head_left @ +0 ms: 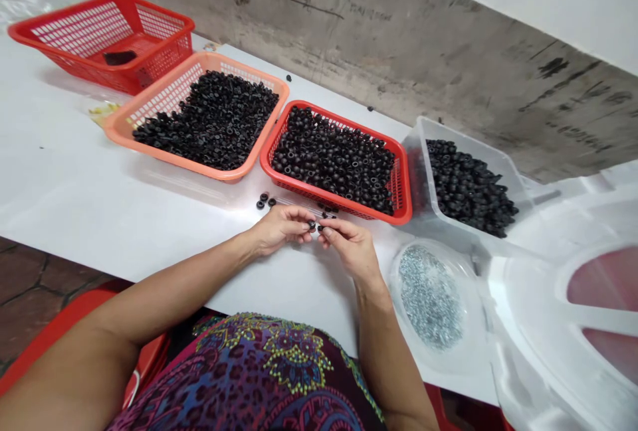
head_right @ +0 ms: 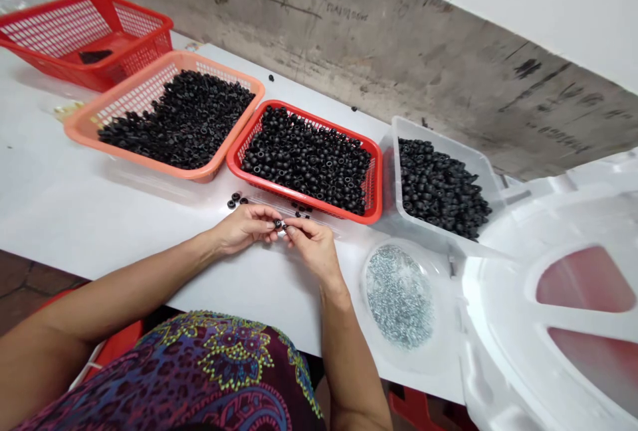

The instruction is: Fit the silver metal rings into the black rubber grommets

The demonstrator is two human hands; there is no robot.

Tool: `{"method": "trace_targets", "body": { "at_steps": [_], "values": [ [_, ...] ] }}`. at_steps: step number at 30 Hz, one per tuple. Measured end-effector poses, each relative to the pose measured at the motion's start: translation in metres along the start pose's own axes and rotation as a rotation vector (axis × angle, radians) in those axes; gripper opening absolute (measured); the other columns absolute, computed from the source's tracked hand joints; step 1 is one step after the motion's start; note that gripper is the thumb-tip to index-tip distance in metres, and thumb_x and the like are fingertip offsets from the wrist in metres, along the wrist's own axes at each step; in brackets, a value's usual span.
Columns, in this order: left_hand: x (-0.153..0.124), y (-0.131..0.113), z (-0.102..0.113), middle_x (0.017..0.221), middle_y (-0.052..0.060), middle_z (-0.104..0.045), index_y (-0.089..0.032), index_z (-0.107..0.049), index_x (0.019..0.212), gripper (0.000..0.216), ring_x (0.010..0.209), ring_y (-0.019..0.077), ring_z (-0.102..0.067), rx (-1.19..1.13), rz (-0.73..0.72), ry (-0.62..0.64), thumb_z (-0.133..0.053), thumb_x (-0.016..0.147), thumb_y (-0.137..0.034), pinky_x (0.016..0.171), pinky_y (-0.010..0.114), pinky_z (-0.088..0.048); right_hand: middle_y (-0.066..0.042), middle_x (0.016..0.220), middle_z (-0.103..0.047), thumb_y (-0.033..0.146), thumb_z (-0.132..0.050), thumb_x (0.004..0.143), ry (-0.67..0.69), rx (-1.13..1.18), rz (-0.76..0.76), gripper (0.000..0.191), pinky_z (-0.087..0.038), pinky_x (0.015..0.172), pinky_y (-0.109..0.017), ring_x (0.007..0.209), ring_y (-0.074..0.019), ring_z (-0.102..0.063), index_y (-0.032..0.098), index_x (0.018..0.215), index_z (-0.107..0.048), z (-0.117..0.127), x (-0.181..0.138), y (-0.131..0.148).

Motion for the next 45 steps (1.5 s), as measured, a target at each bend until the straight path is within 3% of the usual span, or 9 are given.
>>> {"method": "trace_targets", "body": {
  "at_steps": [5,14,20,30,34,40,45],
  "values": [
    [-0.001,0.001,-0.002,0.073,0.004,-0.071,-0.010,-0.071,0.090,0.020,0.059,0.0113,-0.064,0.120,-0.041,-0.040,-0.071,0.070,-0.008,0.062,0.026,-0.048,0.000,0.068,-0.068,0.028,-0.072,0.075,-0.084,-0.081,0.023,0.015,-0.048,0.055,-0.025,0.058,-0.0130,-0.060,0.018,0.087,-0.070,-0.001,-0.001,-0.002],
    [-0.004,-0.006,-0.007,0.075,0.000,-0.068,-0.011,-0.067,0.090,0.020,0.058,0.0089,-0.062,0.274,-0.136,-0.109,-0.069,0.070,-0.010,0.061,0.025,-0.049,-0.001,0.070,-0.065,0.028,-0.064,0.080,-0.095,-0.291,0.150,0.011,-0.047,0.058,-0.027,0.061,-0.0136,-0.057,0.018,0.084,-0.068,-0.005,-0.002,-0.001],
    [-0.004,-0.007,-0.008,0.071,-0.002,-0.065,-0.012,-0.065,0.089,0.015,0.061,0.0090,-0.058,0.419,-0.200,-0.080,-0.064,0.074,-0.011,0.064,0.025,-0.048,-0.003,0.076,-0.068,0.024,-0.059,0.084,-0.152,-0.522,0.330,0.011,-0.049,0.063,-0.029,0.065,-0.0158,-0.060,0.020,0.084,-0.069,-0.007,-0.005,0.002],
    [-0.005,-0.004,-0.007,0.083,0.002,-0.067,-0.012,-0.066,0.091,0.016,0.076,0.0130,-0.058,0.646,-0.287,-0.075,-0.056,0.079,-0.009,0.073,0.028,-0.047,-0.007,0.083,-0.074,0.018,-0.054,0.088,-0.106,-0.720,0.502,0.015,-0.053,0.069,-0.030,0.074,-0.0190,-0.067,0.020,0.089,-0.070,-0.011,-0.006,0.004],
    [-0.005,-0.005,-0.007,0.084,0.002,-0.068,-0.013,-0.068,0.090,0.018,0.079,0.0137,-0.058,0.740,-0.290,-0.041,-0.053,0.080,-0.009,0.076,0.028,-0.047,-0.006,0.079,-0.073,0.019,-0.056,0.085,-0.104,-0.666,0.446,0.016,-0.052,0.066,-0.030,0.071,-0.0187,-0.066,0.020,0.084,-0.071,-0.012,-0.006,0.001],
    [-0.009,-0.012,-0.009,0.079,0.002,-0.068,-0.014,-0.071,0.090,0.019,0.067,0.0114,-0.055,0.654,-0.213,0.033,-0.057,0.078,-0.016,0.067,0.025,-0.045,-0.001,0.064,-0.066,0.025,-0.062,0.078,-0.034,-0.365,0.163,0.011,-0.045,0.052,-0.024,0.055,-0.0134,-0.057,0.018,0.077,-0.072,-0.008,-0.006,0.003],
    [-0.010,-0.013,-0.009,0.072,0.001,-0.067,-0.014,-0.073,0.089,0.019,0.059,0.0100,-0.053,0.615,-0.182,0.025,-0.061,0.075,-0.020,0.059,0.024,-0.041,0.000,0.058,-0.066,0.031,-0.071,0.073,0.001,-0.179,-0.006,0.014,-0.040,0.046,-0.024,0.047,-0.0114,-0.052,0.018,0.076,-0.072,-0.005,-0.003,0.001]
  ]
}}
Point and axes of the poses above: each hand's wrist, its own x-axis towards the middle knuckle, its own z-axis out of the back of the hand, y = z × x, the point moved 3 cm from there along x, towards the middle knuckle
